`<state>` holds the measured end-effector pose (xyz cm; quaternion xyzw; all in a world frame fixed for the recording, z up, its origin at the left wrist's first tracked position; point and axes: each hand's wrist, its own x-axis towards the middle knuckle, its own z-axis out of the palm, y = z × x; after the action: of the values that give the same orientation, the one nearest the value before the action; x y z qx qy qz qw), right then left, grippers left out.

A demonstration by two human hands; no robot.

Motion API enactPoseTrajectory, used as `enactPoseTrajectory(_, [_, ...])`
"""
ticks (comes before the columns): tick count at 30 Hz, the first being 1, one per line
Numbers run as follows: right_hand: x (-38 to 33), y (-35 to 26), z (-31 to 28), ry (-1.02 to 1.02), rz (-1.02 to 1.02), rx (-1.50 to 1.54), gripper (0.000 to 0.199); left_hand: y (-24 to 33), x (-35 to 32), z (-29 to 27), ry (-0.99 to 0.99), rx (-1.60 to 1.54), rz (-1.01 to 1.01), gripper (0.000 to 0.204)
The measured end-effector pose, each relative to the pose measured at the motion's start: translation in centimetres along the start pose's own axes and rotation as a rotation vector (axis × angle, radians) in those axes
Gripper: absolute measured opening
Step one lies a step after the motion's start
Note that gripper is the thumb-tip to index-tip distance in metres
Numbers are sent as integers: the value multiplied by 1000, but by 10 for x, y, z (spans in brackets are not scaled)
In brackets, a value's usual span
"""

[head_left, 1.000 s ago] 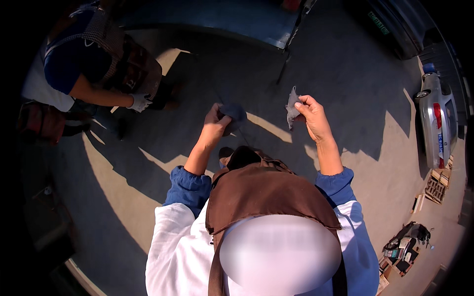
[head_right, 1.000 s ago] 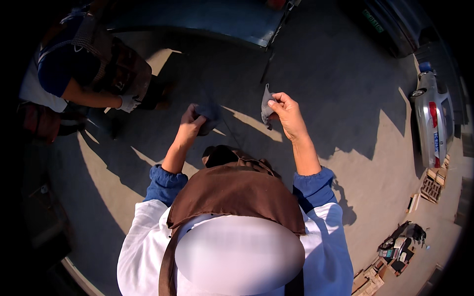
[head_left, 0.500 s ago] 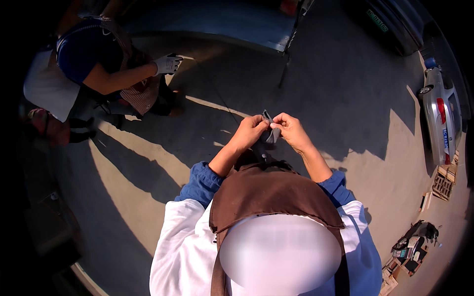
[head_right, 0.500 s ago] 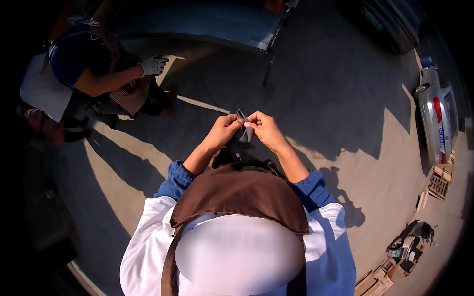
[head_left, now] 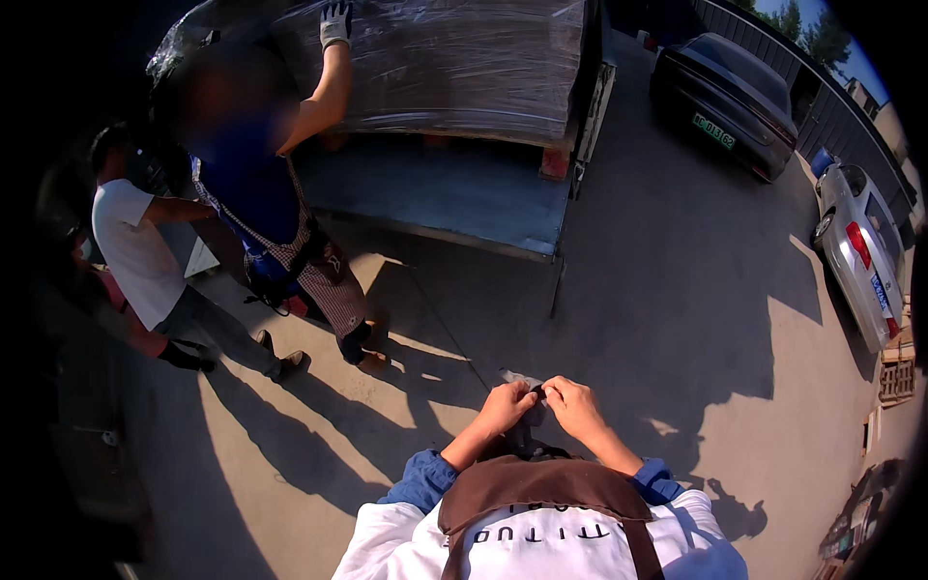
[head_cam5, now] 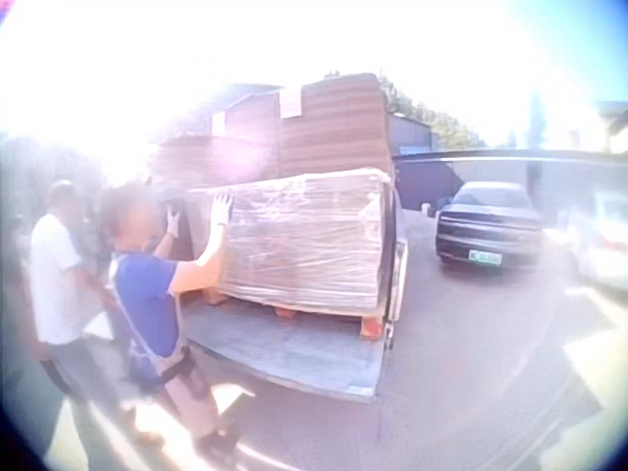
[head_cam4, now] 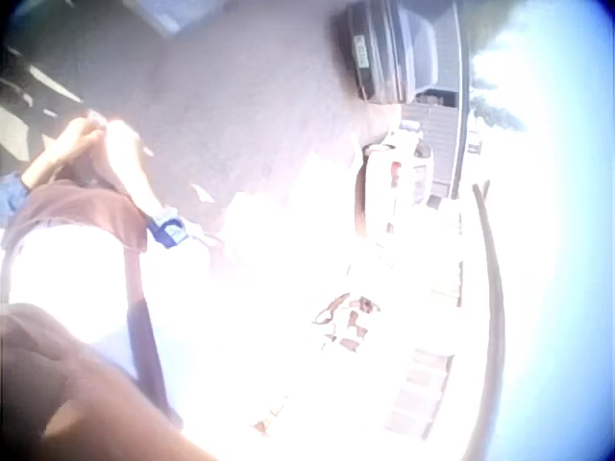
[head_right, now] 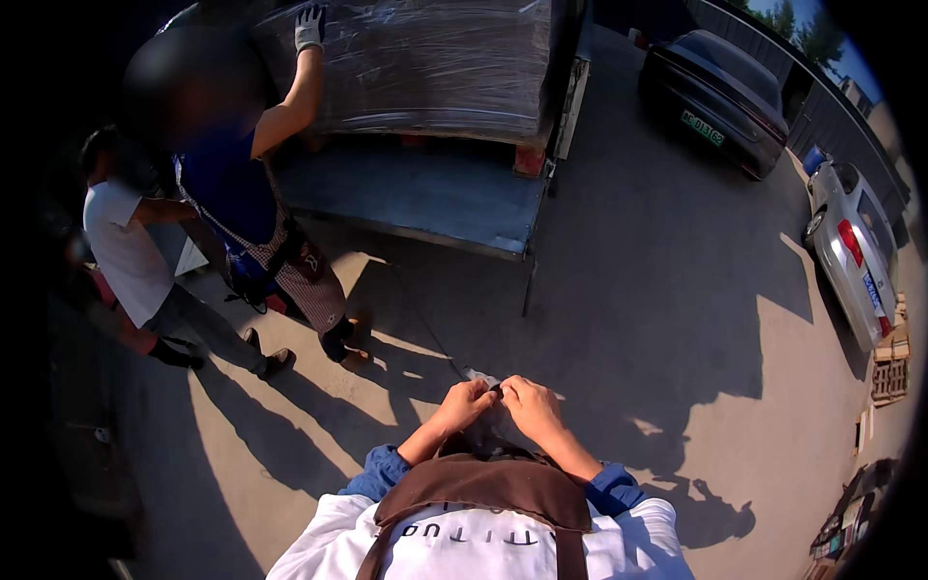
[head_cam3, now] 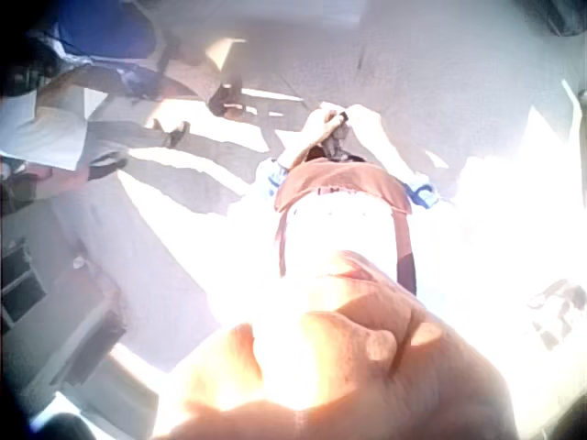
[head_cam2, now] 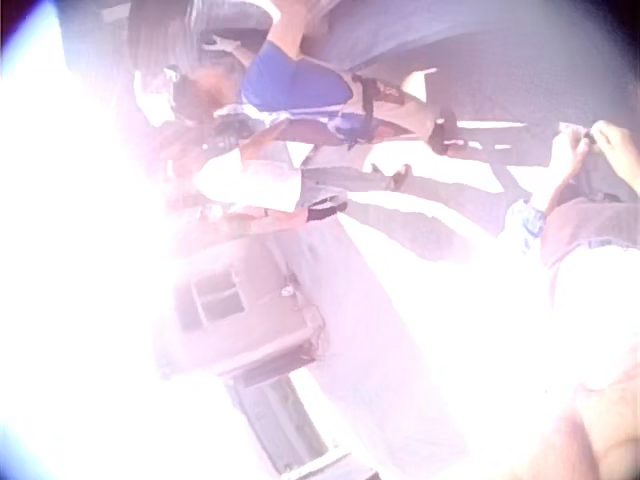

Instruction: The person unwraps a large plastic-wrapped pallet of flat boards from the back of a truck. They remove a red board, put on gloves, and then proceed to take individual printed boards off the stack one by one, placing them on the ground.

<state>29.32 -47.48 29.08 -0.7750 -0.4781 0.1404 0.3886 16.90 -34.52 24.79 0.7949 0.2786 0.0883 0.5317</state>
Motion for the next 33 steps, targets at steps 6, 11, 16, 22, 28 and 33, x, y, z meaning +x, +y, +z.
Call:
enactPoseTrajectory(6, [-5, 35, 16, -408, 207, -174, 26, -12, 9, 18, -39, 229, 226, 28])
enactPoseTrajectory(11, [-7, 94, 49, -491, 421, 206, 23, -10, 6, 27, -177, 330, 435, 23])
enactPoseTrajectory(16, [-10, 129, 43, -253, 787, 1674, 24, -32, -12, 47, -188, 351, 365, 21])
enactPoseTrajectory(22, [-5, 137, 76, -36, 711, 1225, 30, -24, -6, 48, -193, 153, 391, 22])
enactPoseTrajectory(28, [-1, 124, 85, -60, 694, 1173, 34, -9, 1, 43, -153, 206, 497, 20])
enactPoseTrajectory(33, [1, 115, 72, -96, 709, 1292, 34, -16, 3, 59, -218, 191, 584, 20])
